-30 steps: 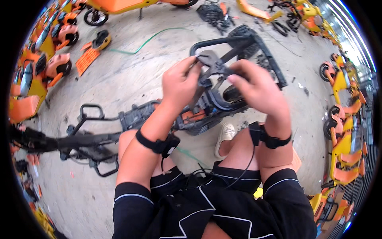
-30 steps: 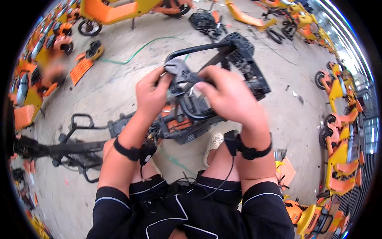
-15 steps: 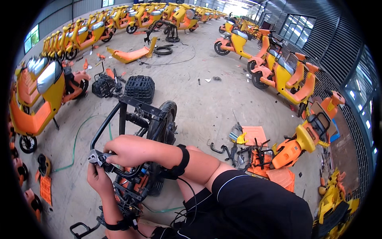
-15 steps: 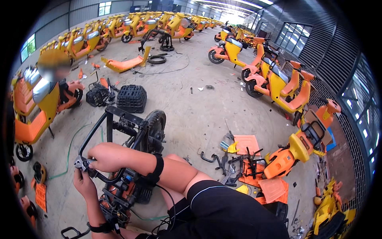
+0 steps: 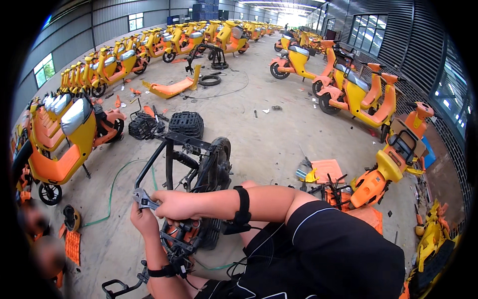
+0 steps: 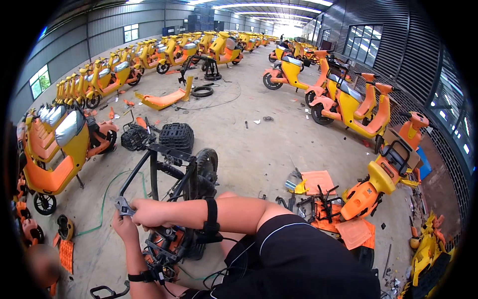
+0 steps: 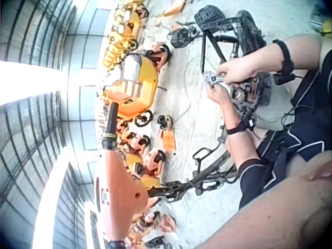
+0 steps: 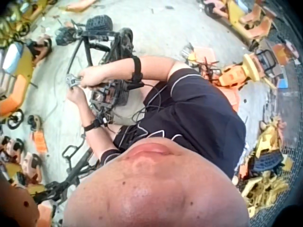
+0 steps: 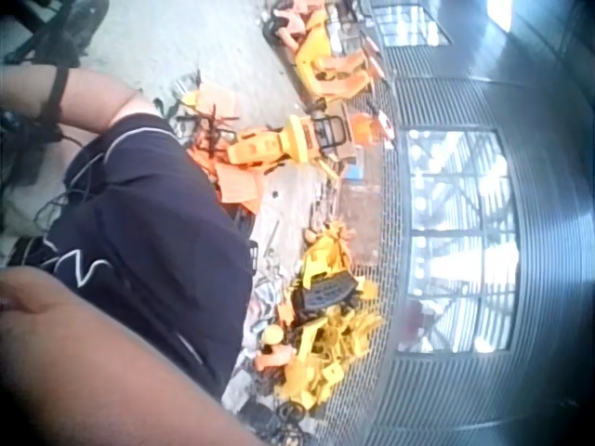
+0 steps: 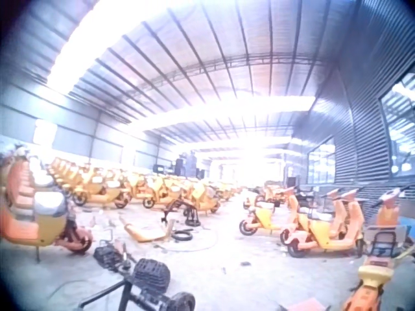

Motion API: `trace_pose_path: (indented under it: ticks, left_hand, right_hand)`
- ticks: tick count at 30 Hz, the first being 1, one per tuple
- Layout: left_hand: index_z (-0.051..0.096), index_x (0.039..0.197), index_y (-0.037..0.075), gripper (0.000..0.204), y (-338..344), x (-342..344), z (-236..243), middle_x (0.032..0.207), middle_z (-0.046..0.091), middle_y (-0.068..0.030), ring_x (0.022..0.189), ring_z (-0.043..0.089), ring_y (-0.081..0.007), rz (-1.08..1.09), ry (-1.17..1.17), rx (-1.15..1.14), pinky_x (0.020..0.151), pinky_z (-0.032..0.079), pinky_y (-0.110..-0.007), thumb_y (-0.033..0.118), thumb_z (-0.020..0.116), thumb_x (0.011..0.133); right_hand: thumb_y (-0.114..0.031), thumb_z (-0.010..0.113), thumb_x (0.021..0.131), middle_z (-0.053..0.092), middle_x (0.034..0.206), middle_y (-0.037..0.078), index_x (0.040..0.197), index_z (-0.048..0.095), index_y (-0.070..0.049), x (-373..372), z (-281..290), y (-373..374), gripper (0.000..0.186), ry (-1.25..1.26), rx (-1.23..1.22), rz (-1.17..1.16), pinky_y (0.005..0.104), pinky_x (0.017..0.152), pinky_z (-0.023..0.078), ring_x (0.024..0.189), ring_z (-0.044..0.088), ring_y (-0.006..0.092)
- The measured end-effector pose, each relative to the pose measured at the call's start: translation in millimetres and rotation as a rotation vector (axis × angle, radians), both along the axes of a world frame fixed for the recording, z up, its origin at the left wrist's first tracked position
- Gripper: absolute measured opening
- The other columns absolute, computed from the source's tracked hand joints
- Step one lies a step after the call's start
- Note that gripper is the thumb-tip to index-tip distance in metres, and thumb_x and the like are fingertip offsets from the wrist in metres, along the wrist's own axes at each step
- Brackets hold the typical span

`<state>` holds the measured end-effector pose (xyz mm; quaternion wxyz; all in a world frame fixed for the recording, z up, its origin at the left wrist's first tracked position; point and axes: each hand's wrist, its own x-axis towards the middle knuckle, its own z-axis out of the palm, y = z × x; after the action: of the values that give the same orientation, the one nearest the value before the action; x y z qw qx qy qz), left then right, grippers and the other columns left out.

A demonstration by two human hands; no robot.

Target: The person uses an adjustable wrench to loosen or tighten bolts on a metal basket and frame assembly of a scooter, picking up and handling loose bolts and small components from the floor.

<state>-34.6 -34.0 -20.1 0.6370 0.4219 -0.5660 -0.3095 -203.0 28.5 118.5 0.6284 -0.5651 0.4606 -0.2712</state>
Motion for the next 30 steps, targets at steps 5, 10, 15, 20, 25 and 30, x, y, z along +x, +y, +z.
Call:
trace_pose_path:
  ticks: [5,10,15,20,25,30]
  left_hand:
    - [0.071,0.103,0.0,0.018,11,1,17,0.084,0.069,-0.0006,0.073,0.061,-0.0098,0.034,-0.061,0.128,0.067,0.049,-0.028,0.0,0.057,0.092]
    - [0.062,0.101,0.004,0.017,13,4,24,0.097,0.067,-0.0046,0.08,0.055,-0.0123,0.053,-0.225,0.283,0.067,0.048,-0.032,0.02,0.056,0.1]
    - [0.056,0.141,0.01,0.053,56,-13,70,0.135,0.063,-0.0123,0.121,0.058,-0.0205,0.285,-0.732,0.744,0.087,0.051,-0.041,0.048,0.045,0.106]
    - [0.068,0.118,0.001,0.039,6,18,13,0.107,0.071,-0.0183,0.091,0.064,-0.0278,0.147,-0.376,0.133,0.084,0.05,-0.039,0.035,0.055,0.105]
    - [0.069,0.102,-0.005,0.026,6,-1,19,0.091,0.07,-0.009,0.083,0.059,-0.0156,0.048,-0.113,0.012,0.078,0.048,-0.032,0.02,0.06,0.104]
    - [0.064,0.103,0.001,0.021,-1,-10,17,0.095,0.066,-0.0049,0.088,0.055,-0.0132,-0.032,-0.132,-0.006,0.084,0.046,-0.029,0.019,0.055,0.107]
  right_hand:
    - [-0.005,0.054,0.088,0.059,0.073,0.009,0.12,0.049,0.002,33,-14,23,0.033,-0.272,0.228,-0.12,0.0287,0.048,0.049,0.054,0.056,0.0146]
    - [-0.007,0.053,0.091,0.067,0.087,0.018,0.108,0.051,0.003,67,-4,45,0.02,-0.328,0.385,-0.006,0.0344,0.06,0.057,0.072,0.07,0.0238]
    - [-0.009,0.055,0.091,0.067,0.104,0.017,0.113,0.053,0.005,117,-21,38,0.026,-0.58,0.525,-0.107,0.0394,0.084,0.056,0.091,0.07,0.0262]
    - [-0.015,0.055,0.098,0.067,0.113,0.01,0.116,0.055,-0.003,181,-45,15,0.022,-0.771,0.53,-0.177,0.0379,0.089,0.052,0.098,0.067,0.0205]
    - [-0.021,0.048,0.103,0.068,0.113,0.003,0.117,0.055,-0.013,235,-74,-21,0.018,-0.886,0.526,-0.363,0.0347,0.084,0.049,0.095,0.065,0.0142]
    - [-0.022,0.044,0.1,0.068,0.11,-0.003,0.114,0.057,-0.022,269,-101,-68,0.02,-0.924,0.443,-0.451,0.0322,0.077,0.046,0.087,0.064,0.0087]
